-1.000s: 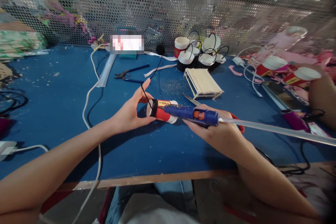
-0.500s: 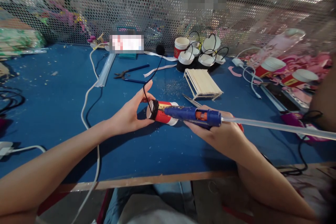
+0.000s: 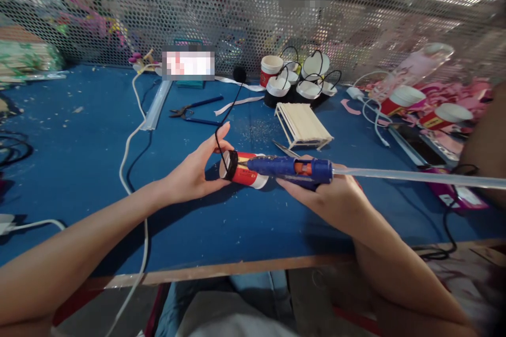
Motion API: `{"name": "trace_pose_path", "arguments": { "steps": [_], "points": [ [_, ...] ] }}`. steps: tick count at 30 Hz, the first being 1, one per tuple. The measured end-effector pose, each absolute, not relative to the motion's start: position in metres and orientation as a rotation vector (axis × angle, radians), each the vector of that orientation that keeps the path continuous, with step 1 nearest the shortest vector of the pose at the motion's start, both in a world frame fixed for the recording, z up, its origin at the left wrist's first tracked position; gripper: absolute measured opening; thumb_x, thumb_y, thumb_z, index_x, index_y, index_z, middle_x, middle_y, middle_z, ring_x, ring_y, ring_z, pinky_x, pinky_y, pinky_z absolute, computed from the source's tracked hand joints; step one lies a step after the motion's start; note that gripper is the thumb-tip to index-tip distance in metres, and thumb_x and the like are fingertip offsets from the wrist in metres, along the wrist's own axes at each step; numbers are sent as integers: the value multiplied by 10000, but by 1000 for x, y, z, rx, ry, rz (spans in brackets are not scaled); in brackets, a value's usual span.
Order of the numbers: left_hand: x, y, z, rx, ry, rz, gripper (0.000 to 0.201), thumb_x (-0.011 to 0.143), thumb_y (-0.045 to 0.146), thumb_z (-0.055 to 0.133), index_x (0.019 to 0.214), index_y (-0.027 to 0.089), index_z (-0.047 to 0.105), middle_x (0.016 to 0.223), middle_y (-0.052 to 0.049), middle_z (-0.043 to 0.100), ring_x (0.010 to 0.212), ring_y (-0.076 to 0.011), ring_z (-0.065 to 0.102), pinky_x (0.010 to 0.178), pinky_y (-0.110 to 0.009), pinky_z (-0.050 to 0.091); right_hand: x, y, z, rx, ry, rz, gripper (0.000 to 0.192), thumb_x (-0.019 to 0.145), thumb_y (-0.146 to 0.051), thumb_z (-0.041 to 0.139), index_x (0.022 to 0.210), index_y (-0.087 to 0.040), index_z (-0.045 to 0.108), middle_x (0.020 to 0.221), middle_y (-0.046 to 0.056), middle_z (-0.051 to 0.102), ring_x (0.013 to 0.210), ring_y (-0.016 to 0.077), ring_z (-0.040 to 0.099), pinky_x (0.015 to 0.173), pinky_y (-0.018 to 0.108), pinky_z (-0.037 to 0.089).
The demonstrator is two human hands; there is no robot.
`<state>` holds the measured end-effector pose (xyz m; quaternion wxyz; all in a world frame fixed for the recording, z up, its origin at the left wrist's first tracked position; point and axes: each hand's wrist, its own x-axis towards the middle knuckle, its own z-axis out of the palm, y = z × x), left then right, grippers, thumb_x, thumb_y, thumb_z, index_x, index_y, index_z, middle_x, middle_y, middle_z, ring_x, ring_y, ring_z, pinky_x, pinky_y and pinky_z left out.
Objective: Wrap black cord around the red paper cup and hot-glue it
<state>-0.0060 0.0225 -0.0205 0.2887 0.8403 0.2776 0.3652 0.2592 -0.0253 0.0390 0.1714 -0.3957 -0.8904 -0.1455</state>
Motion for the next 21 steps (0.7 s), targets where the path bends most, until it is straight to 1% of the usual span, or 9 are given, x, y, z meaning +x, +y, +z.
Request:
{"name": "trace_pose_path", "arguments": {
  "steps": [2,4,7,9,12,15,21],
  "points": [
    [-7,22,-21,2247,747,967,1007,724,177,684,1458,267,0,1199,-114,500,1114,-238,512,1015,-438,391,258,-23,38,-1167,-2504,-355,301,885,-233,423,827,-236,718,453,2,505,379,114,357,425,256,278],
    [-7,22,-21,2247,759,959,1005,720,175,686,1458,271,10,1213,-114,499,1129,-245,503,1035,-450,367,254,-21,39,-1292,-2418,-201,294,878,-299,446,796,-210,713,428,4,469,407,133,415,437,262,321],
    [-7,22,-21,2242,744,960,1010,712,170,694,1458,277,21,1225,-115,495,1139,-251,495,1045,-453,357,248,-22,43,-1420,-2277,20,293,858,-364,470,769,-200,696,491,29,525,481,156,501,474,272,387],
    [-6,22,-20,2225,731,966,1016,710,163,696,1457,279,17,1212,-114,494,1126,-245,502,1033,-446,372,246,-25,46,-1420,-2262,113,285,854,-357,466,758,-207,687,549,43,568,503,154,518,491,275,410],
    [-5,21,-19,2194,726,977,1022,713,155,692,1456,284,2,1185,-106,491,1099,-229,515,1018,-433,389,247,-27,47,-1396,-2284,160,268,847,-344,470,738,-206,673,612,55,604,524,150,527,517,280,431],
    [-4,20,-18,2178,727,973,1022,712,151,690,1455,286,2,1189,-101,490,1104,-226,510,1026,-430,379,249,-26,44,-1396,-2246,186,232,842,-329,485,759,-203,661,648,51,619,558,154,549,534,276,441],
    [-3,19,-17,2146,727,969,1032,706,155,698,1455,292,0,1164,-91,504,1076,-216,525,1015,-422,389,249,-27,46,-1436,-2278,152,208,835,-331,505,762,-208,656,613,46,596,557,166,565,503,274,420]
  ]
}}
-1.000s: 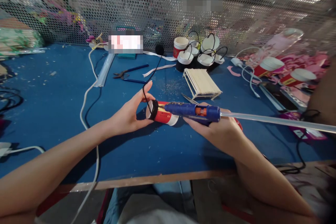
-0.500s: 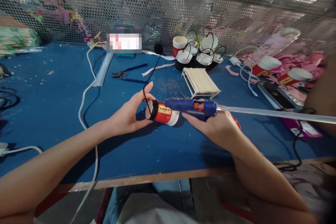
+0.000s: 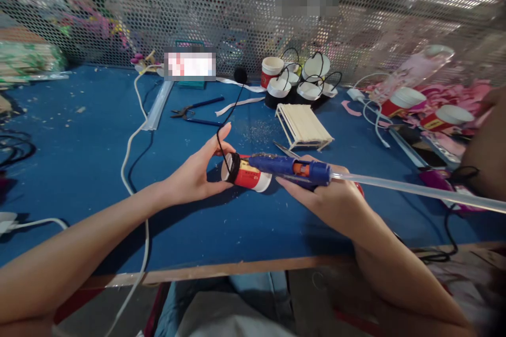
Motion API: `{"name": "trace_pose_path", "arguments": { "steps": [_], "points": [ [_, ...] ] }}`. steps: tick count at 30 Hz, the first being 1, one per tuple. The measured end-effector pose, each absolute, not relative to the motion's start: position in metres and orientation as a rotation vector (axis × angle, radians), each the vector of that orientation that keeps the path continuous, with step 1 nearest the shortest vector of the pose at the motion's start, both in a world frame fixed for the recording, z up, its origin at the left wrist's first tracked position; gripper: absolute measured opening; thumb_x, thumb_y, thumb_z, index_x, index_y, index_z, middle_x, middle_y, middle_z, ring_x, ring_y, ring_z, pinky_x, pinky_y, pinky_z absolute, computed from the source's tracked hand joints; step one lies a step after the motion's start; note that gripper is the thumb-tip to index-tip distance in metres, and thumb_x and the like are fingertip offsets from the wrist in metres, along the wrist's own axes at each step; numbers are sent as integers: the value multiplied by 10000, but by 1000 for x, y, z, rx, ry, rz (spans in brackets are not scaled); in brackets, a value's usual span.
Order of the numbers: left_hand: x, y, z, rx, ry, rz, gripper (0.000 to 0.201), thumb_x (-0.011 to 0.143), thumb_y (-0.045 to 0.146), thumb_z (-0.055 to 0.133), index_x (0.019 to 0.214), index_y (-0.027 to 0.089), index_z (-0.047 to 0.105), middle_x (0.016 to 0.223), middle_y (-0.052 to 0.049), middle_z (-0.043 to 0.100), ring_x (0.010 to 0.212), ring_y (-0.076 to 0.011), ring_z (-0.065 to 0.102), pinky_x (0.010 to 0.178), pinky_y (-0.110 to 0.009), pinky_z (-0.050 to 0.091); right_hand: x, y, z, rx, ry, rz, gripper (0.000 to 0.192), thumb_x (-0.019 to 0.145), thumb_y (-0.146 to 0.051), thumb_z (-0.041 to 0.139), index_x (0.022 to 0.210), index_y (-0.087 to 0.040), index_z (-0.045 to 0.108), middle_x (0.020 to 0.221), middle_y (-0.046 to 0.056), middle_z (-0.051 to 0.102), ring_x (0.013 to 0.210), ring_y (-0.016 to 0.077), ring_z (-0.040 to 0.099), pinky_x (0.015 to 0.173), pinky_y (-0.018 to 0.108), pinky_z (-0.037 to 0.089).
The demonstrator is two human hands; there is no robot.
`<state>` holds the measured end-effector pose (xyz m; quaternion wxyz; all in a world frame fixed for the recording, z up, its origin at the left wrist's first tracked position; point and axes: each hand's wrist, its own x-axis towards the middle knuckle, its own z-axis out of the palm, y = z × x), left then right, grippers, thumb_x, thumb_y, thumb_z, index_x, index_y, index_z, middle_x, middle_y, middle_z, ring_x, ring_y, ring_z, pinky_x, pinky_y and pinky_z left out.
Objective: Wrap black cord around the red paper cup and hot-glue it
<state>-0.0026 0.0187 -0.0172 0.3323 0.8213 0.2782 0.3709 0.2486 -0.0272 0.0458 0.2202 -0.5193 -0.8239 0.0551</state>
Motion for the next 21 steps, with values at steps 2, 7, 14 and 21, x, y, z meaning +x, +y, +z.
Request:
{"name": "trace_pose_path", "arguments": {
  "steps": [2,7,14,21],
  "points": [
    [-2,18,-17,2108,750,978,1050,694,156,710,1454,293,-1,1149,-87,510,1052,-209,535,1004,-417,398,248,-30,47,-1444,-2292,126,200,828,-322,509,752,-213,658,576,42,574,565,178,569,504,281,421],
    [-1,18,-15,2020,798,985,1056,684,173,723,1452,298,9,1089,-71,539,954,-182,564,942,-395,439,249,-35,46,-1383,-2328,177,208,844,-320,479,788,-238,662,540,18,553,502,150,517,460,260,399],
    [-2,19,-17,1938,837,962,1068,685,209,735,1452,283,-5,1030,-63,550,899,-173,584,900,-395,463,250,-39,43,-1365,-2409,146,206,859,-273,459,856,-229,660,681,36,624,510,137,525,454,265,383],
    [-1,19,-16,1891,861,950,1087,675,214,742,1450,284,-16,1012,-54,569,897,-177,593,890,-390,469,252,-40,38,-1367,-2453,131,196,862,-298,474,839,-208,647,724,33,637,511,115,517,476,252,364]
  ]
}}
